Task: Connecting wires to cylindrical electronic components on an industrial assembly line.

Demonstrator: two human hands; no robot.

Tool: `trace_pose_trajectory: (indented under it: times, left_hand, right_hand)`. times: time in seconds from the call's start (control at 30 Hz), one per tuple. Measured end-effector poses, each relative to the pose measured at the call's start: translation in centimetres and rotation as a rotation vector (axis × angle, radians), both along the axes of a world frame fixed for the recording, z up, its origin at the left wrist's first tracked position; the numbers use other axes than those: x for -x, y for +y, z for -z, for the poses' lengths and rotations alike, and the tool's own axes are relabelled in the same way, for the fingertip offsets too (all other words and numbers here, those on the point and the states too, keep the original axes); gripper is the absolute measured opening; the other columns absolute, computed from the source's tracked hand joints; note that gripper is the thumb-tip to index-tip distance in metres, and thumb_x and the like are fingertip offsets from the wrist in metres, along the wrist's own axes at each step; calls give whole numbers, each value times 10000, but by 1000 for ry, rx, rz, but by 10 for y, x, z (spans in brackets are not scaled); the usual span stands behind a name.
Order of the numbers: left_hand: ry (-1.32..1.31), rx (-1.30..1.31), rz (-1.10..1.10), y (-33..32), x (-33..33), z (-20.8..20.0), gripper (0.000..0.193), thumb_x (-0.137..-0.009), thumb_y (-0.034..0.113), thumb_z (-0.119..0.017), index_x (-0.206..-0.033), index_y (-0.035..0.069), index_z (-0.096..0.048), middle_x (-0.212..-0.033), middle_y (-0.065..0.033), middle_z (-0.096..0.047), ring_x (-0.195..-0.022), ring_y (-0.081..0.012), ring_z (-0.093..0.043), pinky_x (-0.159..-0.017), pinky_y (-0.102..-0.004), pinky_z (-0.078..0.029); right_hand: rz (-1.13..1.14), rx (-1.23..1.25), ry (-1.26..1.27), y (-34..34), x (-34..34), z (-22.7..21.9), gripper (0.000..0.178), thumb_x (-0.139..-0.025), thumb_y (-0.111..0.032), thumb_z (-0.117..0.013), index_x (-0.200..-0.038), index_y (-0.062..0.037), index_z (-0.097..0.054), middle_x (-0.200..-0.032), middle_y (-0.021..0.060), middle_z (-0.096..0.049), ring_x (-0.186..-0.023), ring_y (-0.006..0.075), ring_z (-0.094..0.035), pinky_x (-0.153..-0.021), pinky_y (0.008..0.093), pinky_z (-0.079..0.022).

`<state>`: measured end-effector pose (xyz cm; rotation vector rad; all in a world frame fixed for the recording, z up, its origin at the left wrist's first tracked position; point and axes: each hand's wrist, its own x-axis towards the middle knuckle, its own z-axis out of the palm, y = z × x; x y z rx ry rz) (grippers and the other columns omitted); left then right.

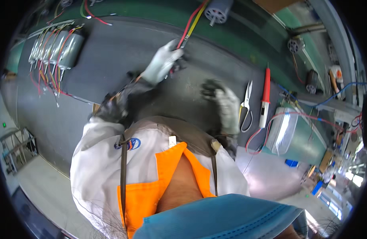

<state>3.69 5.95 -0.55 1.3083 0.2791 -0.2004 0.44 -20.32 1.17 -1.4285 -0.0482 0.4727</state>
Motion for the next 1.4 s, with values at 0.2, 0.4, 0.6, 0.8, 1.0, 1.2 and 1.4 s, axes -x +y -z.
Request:
trace_pose_trajectory:
  times: [0.2,0.4,0.6,0.8,1.0,1.2,1.4]
  left_hand:
    - [12,190,118,-2,53,5,418,-1047,298,-568,-1338,-1,-549,-1078,-103,-677,-840,-125,-667,-698,-255,-542]
    - [51,579,420,-30,33,-12,402,-1023,375,-600,-1222,27,-626,-1097,-123,-702,-975,-202,-714,-753,-282,-548]
    - [-168,446,134,-36,15,-35,373,-1025,360,-599,-1129,7,-660,-1004,-96,-723,-932,-205,-713,-814,-326,-546]
    - [-170,385,45,-47,15,-58,348,-1017,321,-628,-1150,-1,-635,-1014,-104,-729,-931,-222,-736,-845,-329,-580]
    - [-184,376,-28,-66,18,-56,325,-1007,314,-648,-1134,16,-627,-976,-90,-724,-859,-169,-726,-783,-299,-598]
    - [-121,432,11,-68,27,-54,328,-1028,319,-615,-1117,4,-641,-962,-72,-714,-862,-130,-709,-767,-267,-598]
    - [-103,413,-31,-76,30,-56,323,-1037,285,-604,-1148,-15,-648,-984,-57,-708,-881,-110,-687,-775,-249,-574]
  right_hand:
    - [761,221,-393,-166,-37,-22,412,-995,-153,-629,-1364,-12,-513,-1153,167,-655,-982,207,-675,-807,328,-563]
    - [232,463,-215,-121,-76,-67,361,-974,-214,-664,-1258,7,-643,-937,96,-711,-838,165,-682,-746,318,-545]
    - [-518,729,-493,-16,-24,-4,241,-921,-183,-666,-1080,-16,-736,-1047,145,-748,-926,277,-714,-828,365,-545]
    - [56,218,-413,8,12,-47,393,-985,-123,-600,-1343,38,-593,-937,123,-738,-802,155,-682,-758,277,-545]
    - [151,84,-528,28,14,-43,564,-994,-83,-581,-1510,46,-395,-943,131,-723,-834,137,-663,-785,274,-537]
    - [217,3,-477,39,19,-45,570,-994,-51,-543,-1527,44,-363,-959,128,-718,-868,143,-665,-795,276,-535]
    - [232,194,-696,31,16,-15,543,-1004,-90,-563,-1507,43,-404,-1337,174,-648,-988,199,-688,-880,306,-537]
